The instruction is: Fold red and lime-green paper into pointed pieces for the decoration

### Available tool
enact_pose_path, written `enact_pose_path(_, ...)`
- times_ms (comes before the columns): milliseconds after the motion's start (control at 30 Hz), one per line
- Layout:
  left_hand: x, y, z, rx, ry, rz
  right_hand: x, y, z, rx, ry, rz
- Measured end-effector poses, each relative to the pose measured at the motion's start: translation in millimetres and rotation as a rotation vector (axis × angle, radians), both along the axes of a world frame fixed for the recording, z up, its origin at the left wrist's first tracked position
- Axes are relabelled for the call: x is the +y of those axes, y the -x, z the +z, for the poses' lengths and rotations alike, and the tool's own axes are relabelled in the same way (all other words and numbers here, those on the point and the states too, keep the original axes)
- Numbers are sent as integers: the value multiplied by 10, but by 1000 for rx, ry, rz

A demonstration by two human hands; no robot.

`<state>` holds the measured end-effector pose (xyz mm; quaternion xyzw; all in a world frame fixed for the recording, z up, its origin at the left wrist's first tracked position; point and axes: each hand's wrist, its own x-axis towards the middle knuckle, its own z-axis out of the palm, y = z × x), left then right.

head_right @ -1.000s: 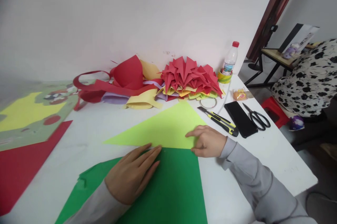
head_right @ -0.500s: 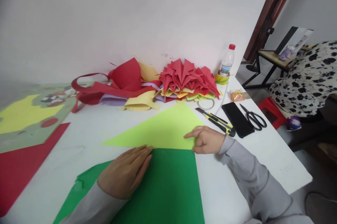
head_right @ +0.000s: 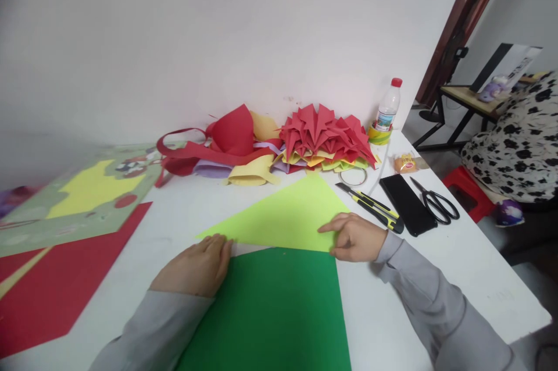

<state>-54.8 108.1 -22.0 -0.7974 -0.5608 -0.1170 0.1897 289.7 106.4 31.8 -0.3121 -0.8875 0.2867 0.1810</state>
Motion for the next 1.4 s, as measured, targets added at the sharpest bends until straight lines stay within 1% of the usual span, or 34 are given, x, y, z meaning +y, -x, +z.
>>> enact_pose_path(133,11,34,30,43,7,91,-10,3,-8,7,-10,-15)
enact_pose_path(267,36,77,94,81,22,179,-15,13,-15,-15,-10,-30)
enact_pose_path(400,62,114,132,109,44,245,-15,12,-24,-17,-12,-32)
enact_pose_path(600,63,80,129,132,70,281,-18,5,-42,11,-6,-42)
enact_pose_path(767,17,55,222,131,58,256,-23,39,-41,29,-38,-71)
enact_pose_path(800,24,70,238,124,32,223,-25,50,-45,33,-52,-80)
enact_pose_path(833,42,89,247,117,-6,160,-27,63,-51,37,-67,-86)
enact_pose_path(867,70,110,247,111,-53,63,-30,77,-60,44,-82,-95)
enact_pose_path(967,195,143,207,106,-195,-390,-40,113,-98,61,-127,-132)
enact_pose_path(1000,234,134,187,109,-217,-514,-44,122,-112,63,-141,-143)
enact_pose_path(1033,265,115,169,111,-233,-600,-49,129,-125,63,-159,-153)
enact_pose_path(1067,285,87,155,112,-246,-650,-53,135,-138,59,-181,-157)
enact_pose_path(1167,287,-16,150,119,-277,-694,-67,154,-170,22,-288,-139)
enact_pose_path(1300,257,-116,220,131,-314,-727,-104,215,-177,-116,-481,-148)
enact_pose_path(1400,228,-167,288,110,-348,-716,-149,301,-162,-218,-622,-159)
